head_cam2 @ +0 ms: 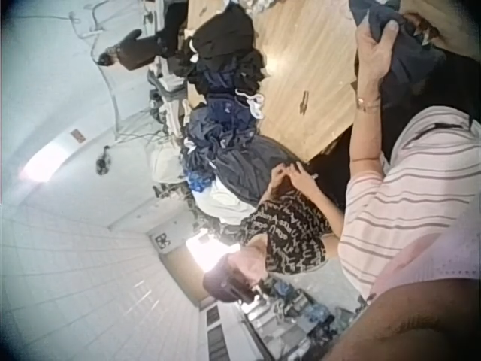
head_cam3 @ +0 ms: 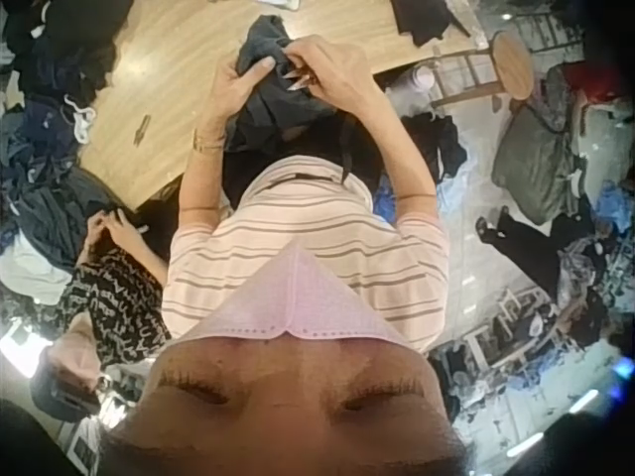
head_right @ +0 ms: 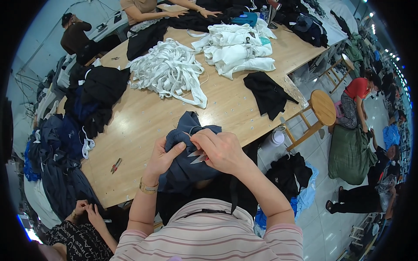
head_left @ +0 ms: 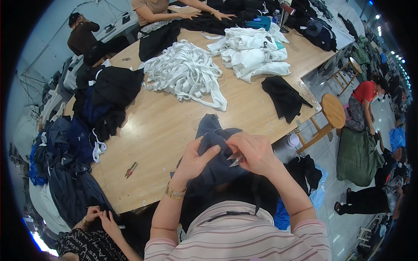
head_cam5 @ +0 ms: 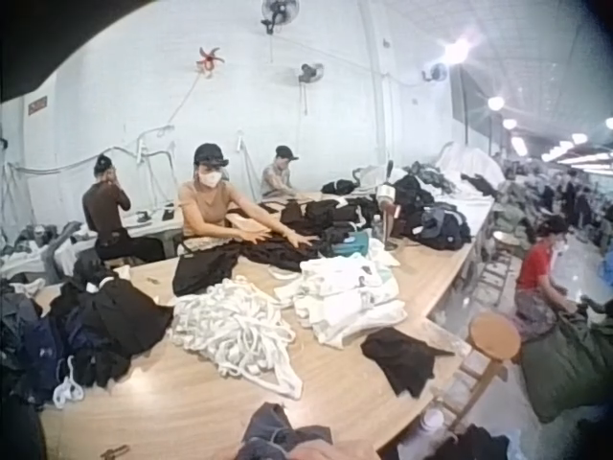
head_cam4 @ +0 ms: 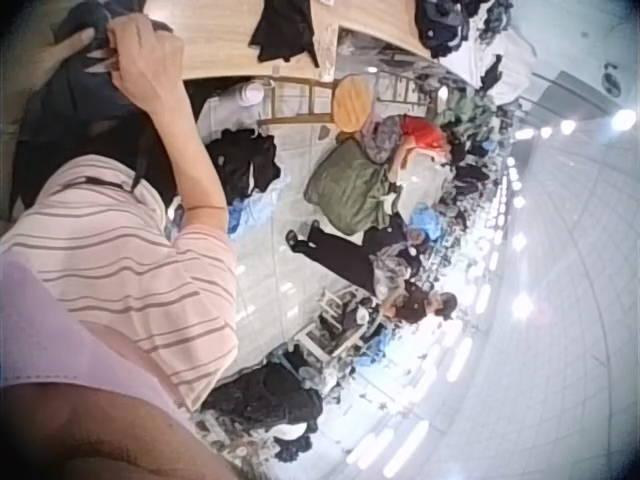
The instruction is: Trimming loose threads from a grey garment using a pair of snips.
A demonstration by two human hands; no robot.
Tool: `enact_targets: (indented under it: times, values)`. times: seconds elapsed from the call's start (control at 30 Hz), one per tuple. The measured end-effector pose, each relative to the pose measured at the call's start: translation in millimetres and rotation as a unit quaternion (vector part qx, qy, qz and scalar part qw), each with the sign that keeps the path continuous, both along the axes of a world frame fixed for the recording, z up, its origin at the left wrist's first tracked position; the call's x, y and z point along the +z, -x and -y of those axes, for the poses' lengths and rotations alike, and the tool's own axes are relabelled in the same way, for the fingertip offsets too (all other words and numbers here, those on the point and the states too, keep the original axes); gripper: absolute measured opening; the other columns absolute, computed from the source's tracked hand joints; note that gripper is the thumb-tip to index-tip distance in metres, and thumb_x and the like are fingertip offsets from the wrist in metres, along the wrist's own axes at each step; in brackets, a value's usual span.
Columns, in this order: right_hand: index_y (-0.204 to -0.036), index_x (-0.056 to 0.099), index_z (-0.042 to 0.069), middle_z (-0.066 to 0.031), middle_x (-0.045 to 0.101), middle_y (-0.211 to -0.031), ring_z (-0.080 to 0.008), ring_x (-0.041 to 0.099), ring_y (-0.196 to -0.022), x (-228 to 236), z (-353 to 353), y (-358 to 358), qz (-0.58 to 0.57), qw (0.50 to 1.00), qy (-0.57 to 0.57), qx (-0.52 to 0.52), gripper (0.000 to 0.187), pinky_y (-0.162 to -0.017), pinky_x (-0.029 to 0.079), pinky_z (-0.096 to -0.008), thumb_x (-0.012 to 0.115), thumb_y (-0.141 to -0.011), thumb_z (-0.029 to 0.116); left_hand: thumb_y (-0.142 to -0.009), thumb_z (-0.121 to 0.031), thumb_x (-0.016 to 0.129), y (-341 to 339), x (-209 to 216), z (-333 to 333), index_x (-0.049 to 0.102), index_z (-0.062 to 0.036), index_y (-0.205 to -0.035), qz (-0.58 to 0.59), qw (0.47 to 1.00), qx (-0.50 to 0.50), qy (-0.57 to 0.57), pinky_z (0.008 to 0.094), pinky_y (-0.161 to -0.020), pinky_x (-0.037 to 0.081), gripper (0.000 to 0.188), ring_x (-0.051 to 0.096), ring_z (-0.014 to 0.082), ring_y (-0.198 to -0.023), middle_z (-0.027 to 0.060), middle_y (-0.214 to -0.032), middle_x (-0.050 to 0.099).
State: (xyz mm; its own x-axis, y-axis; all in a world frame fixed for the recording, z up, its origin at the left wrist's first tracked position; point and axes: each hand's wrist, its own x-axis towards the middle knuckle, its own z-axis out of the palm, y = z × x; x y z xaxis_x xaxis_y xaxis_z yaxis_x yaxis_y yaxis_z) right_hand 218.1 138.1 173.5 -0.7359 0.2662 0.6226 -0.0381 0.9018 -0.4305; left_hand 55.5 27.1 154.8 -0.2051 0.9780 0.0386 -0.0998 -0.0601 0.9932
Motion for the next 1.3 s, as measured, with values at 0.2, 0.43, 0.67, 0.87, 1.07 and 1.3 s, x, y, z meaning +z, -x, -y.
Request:
enact_targets:
  times: [0.2,0.43,0.67,0.87,1.07,1.3]
  values:
    - [-0.093,0.054,0.004,-0.0072,0.059,-0.078,-0.0203,0.059,-0.061,-3,-1,-1,-0.002,1.0,-0.008,-0.024,0.044,-0.051,0.045,-0.0276,0.065,-0.051,-0.006,-0.088,-0.01,0.056,2,-1,-1,0.059,0.0008,-0.098,-0.001,1.0,-0.009,-0.006,0.0238,-0.078,0.043,0.015,0.052,0.0073,-0.084,0.0002,-0.09,0.06]
    - [-0.094,0.055,0.004,-0.0061,0.058,-0.078,-0.0193,0.059,-0.061,1,-2,-1,0.0,1.0,-0.005,-0.004,0.046,-0.051,0.045,-0.0266,0.065,-0.05,-0.005,-0.087,-0.008,0.057,3,2,0,0.059,0.0013,-0.1,-0.025,1.0,-0.014,0.0,0.0245,-0.079,0.042,0.016,0.052,0.0095,-0.086,0.0026,-0.094,0.059]
    - [-0.093,0.054,0.007,-0.003,0.056,-0.078,-0.0175,0.059,-0.06,5,-3,-4,0.075,0.996,-0.052,0.0,0.047,-0.051,0.045,-0.0256,0.069,-0.049,0.002,-0.085,-0.006,0.059,3,4,-1,0.058,0.0027,-0.098,-0.091,0.996,-0.009,-0.003,0.0258,-0.074,0.041,0.016,0.052,0.0133,-0.08,0.0058,-0.089,0.057]
    - [-0.092,0.051,0.008,-0.0028,0.053,-0.078,-0.0188,0.057,-0.059,7,-2,-4,0.097,0.993,-0.062,-0.007,0.047,-0.051,0.044,-0.0275,0.07,-0.049,0.003,-0.084,-0.005,0.059,2,11,-2,0.058,0.0029,-0.097,-0.123,0.992,-0.007,-0.002,0.0269,-0.072,0.042,0.015,0.052,0.0148,-0.077,0.0071,-0.087,0.057]
    - [-0.093,0.052,0.008,-0.0036,0.053,-0.077,-0.0197,0.057,-0.059,4,-6,-7,0.079,0.995,-0.047,-0.023,0.045,-0.051,0.043,-0.0279,0.069,-0.051,0.001,-0.084,-0.006,0.059,1,16,-1,0.059,0.003,-0.096,-0.113,0.994,-0.007,0.009,0.0271,-0.073,0.042,0.015,0.053,0.015,-0.077,0.0084,-0.086,0.059]
    - [-0.092,0.054,0.007,-0.0039,0.056,-0.08,-0.0191,0.058,-0.058,11,-4,-5,0.07,0.995,-0.075,0.0,0.043,-0.05,0.044,-0.0273,0.069,-0.052,0.002,-0.083,-0.008,0.06,1,16,-2,0.058,0.003,-0.095,-0.157,0.988,-0.005,0.002,0.0281,-0.071,0.042,0.016,0.053,0.0171,-0.075,0.01,-0.083,0.059]
